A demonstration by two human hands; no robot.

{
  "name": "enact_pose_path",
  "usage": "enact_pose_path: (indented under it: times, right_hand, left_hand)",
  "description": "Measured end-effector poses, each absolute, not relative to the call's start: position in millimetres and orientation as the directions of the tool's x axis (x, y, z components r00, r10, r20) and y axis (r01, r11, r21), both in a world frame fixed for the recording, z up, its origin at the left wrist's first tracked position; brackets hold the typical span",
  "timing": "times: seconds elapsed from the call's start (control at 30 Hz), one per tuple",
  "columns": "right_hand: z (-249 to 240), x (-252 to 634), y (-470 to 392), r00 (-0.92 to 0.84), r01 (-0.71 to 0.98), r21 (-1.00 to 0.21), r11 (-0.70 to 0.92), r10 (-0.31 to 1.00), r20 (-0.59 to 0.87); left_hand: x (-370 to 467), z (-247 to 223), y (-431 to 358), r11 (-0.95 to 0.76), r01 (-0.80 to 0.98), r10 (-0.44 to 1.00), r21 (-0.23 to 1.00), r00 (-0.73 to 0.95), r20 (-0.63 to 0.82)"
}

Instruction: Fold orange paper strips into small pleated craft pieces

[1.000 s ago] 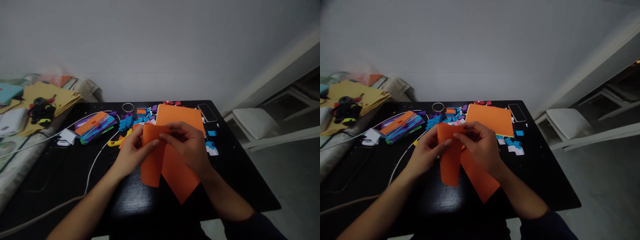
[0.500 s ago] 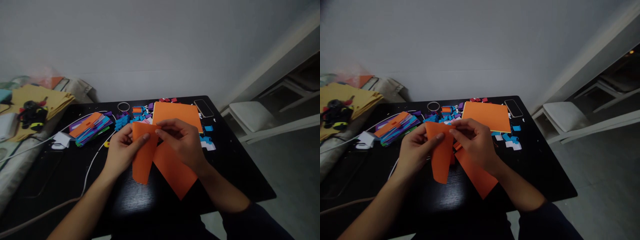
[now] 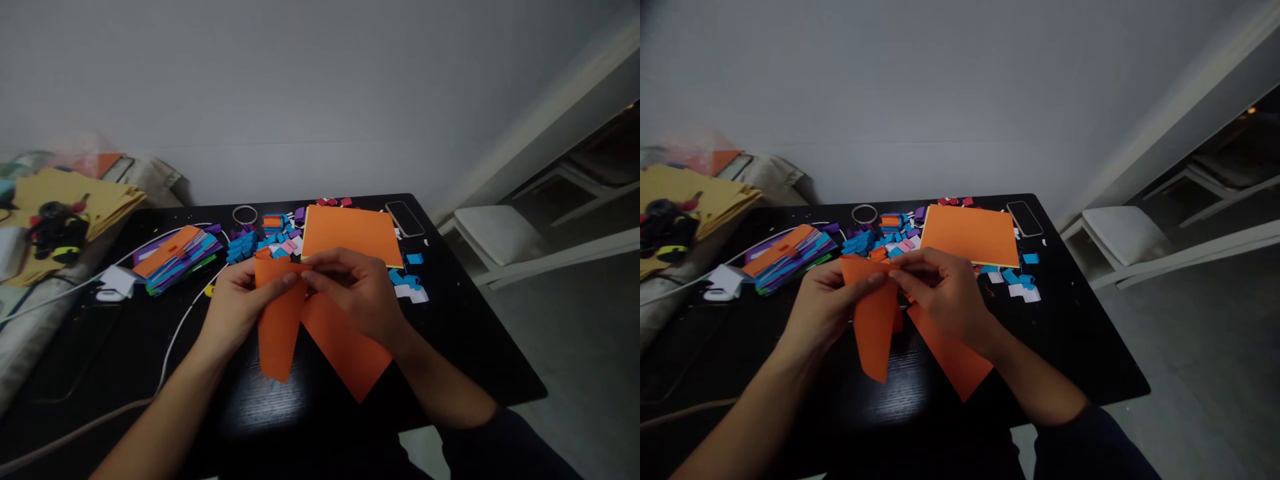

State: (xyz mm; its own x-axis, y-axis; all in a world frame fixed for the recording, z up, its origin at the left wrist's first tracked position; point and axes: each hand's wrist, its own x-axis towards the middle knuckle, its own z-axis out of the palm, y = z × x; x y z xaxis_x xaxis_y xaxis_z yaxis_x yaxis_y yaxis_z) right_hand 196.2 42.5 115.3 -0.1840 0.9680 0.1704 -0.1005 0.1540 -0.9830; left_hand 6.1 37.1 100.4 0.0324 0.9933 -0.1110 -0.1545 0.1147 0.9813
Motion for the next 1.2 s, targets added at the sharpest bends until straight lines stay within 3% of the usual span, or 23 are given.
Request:
enact_pose_path:
  times: [0.4, 0.67, 0.9, 1.2]
  right_hand:
    - [114.6, 196.9, 40.5, -0.203, -0.128, -0.976, 0.174, 0.959, 0.198]
    - [120.3, 205.9, 47.7, -0.393, -0.212, -0.971, 0.110, 0.900, 0.188]
    - [117.7, 206.4, 51.6, -0.364, -0.175, -0.972, 0.157, 0.907, 0.212]
    - [118.6, 209.1, 51.7, -0.392, -0.168, -0.968, 0.188, 0.888, 0.241]
  left_hand:
    - [5.0, 108.5, 39.0, 0.119, -0.202, 0.990, 0.972, 0.097, -0.102]
    - [4.0, 114.5, 38.2, 0.188, -0.294, 0.978, 0.937, 0.144, -0.151]
    - [5.0, 114.2, 39.5, 0.208, -0.273, 0.975, 0.939, 0.137, -0.176]
    - [2.5, 114.1, 36.9, 0.119, -0.172, 0.985, 0.978, 0.147, -0.094]
